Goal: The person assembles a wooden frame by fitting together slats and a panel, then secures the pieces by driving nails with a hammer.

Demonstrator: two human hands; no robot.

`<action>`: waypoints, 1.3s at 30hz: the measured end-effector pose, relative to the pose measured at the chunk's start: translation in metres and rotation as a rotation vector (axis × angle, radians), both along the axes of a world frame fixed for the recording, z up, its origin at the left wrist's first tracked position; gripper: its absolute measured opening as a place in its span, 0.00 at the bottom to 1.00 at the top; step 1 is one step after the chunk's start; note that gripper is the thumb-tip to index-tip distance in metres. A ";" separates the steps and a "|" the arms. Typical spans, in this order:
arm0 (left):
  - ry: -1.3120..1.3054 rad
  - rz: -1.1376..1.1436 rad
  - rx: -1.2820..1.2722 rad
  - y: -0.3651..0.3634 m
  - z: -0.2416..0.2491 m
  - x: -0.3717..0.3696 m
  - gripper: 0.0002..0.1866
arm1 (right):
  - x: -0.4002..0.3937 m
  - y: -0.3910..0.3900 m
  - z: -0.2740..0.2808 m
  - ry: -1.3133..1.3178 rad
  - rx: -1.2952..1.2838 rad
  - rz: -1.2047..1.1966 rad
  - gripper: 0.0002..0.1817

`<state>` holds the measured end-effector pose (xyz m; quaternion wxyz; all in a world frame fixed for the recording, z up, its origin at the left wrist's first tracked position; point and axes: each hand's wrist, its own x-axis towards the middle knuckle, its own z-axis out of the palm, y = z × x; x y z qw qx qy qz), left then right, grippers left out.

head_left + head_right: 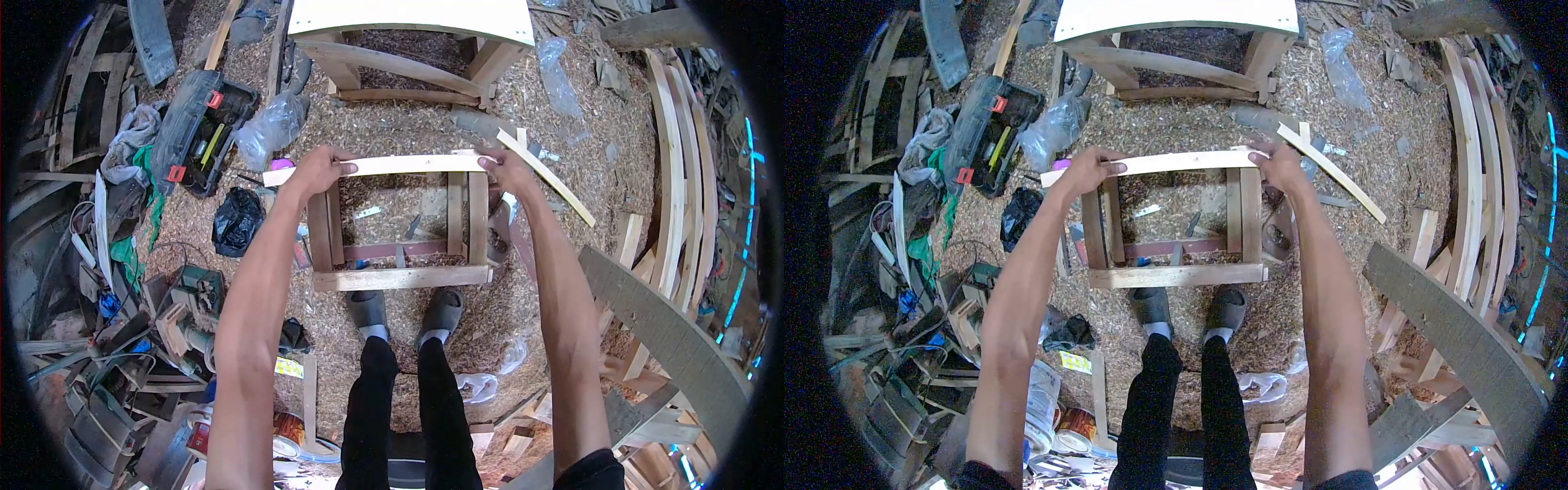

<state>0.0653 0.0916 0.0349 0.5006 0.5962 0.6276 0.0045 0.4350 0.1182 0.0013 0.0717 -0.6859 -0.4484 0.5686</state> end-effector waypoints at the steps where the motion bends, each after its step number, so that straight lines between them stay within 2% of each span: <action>1: -0.055 0.003 0.039 -0.003 -0.002 -0.001 0.16 | 0.001 0.000 0.003 -0.001 0.002 -0.001 0.15; 4: -0.176 0.096 0.101 -0.023 0.004 0.000 0.15 | 0.008 0.000 0.016 -0.071 0.255 0.399 0.15; 5: -0.124 0.094 0.130 -0.031 0.009 0.001 0.15 | 0.009 0.001 0.022 -0.066 0.236 0.466 0.16; 6: -0.123 0.096 0.133 -0.038 0.015 0.000 0.15 | 0.008 0.001 0.031 -0.066 0.239 0.468 0.16; 8: -0.194 0.096 0.141 -0.053 0.029 0.001 0.16 | 0.010 -0.006 0.057 -0.031 0.203 0.628 0.16; 13: -0.162 0.029 0.241 -0.102 0.065 0.014 0.15 | 0.019 -0.049 0.102 -0.001 0.176 0.704 0.22; 16: -0.173 0.077 0.265 -0.134 0.083 0.030 0.14 | 0.032 -0.092 0.117 0.003 0.088 0.649 0.22; 18: -0.217 0.062 0.304 -0.151 0.089 0.034 0.13 | 0.041 -0.121 0.115 -0.063 0.387 0.666 0.21; 20: -0.204 0.022 0.334 -0.174 0.091 0.034 0.13 | 0.045 -0.142 0.120 -0.071 0.368 0.656 0.21; 22: -0.192 -0.017 0.368 -0.190 0.101 0.040 0.14 | 0.051 -0.169 0.122 -0.042 0.480 0.626 0.22; 23: -0.175 -0.024 0.325 -0.197 0.109 0.044 0.16 | 0.054 -0.183 0.125 -0.072 0.587 0.574 0.22; 24: -0.156 -0.029 0.287 -0.204 0.116 0.048 0.18 | 0.056 -0.192 0.129 -0.073 0.590 0.573 0.22; 25: -0.231 0.130 0.243 -0.215 0.109 0.050 0.28 | 0.058 -0.201 0.133 -0.050 0.490 0.476 0.23; 26: -0.228 0.123 0.245 -0.221 0.108 0.051 0.28 | 0.058 -0.209 0.134 -0.026 0.390 0.375 0.23; 28: -0.242 0.279 0.190 -0.227 0.115 0.056 0.37 | 0.060 -0.221 0.130 -0.041 0.437 0.365 0.23; 29: -0.239 0.243 0.177 -0.230 0.113 0.054 0.44 | 0.060 -0.225 0.126 -0.059 0.483 0.361 0.23; 33: -0.275 0.264 0.172 -0.240 0.110 0.055 0.41 | 0.058 -0.238 0.129 0.012 0.434 0.274 0.23; 36: -0.179 0.178 0.203 -0.237 0.116 0.058 0.36 | 0.060 -0.248 0.123 0.029 0.450 0.178 0.23; 38: -0.148 0.151 0.210 -0.235 0.120 0.059 0.30 | 0.058 -0.255 0.117 0.132 0.417 -0.068 0.26; 39: -0.147 0.133 0.240 -0.232 0.122 0.059 0.24 | 0.060 -0.260 0.108 0.129 0.419 -0.071 0.26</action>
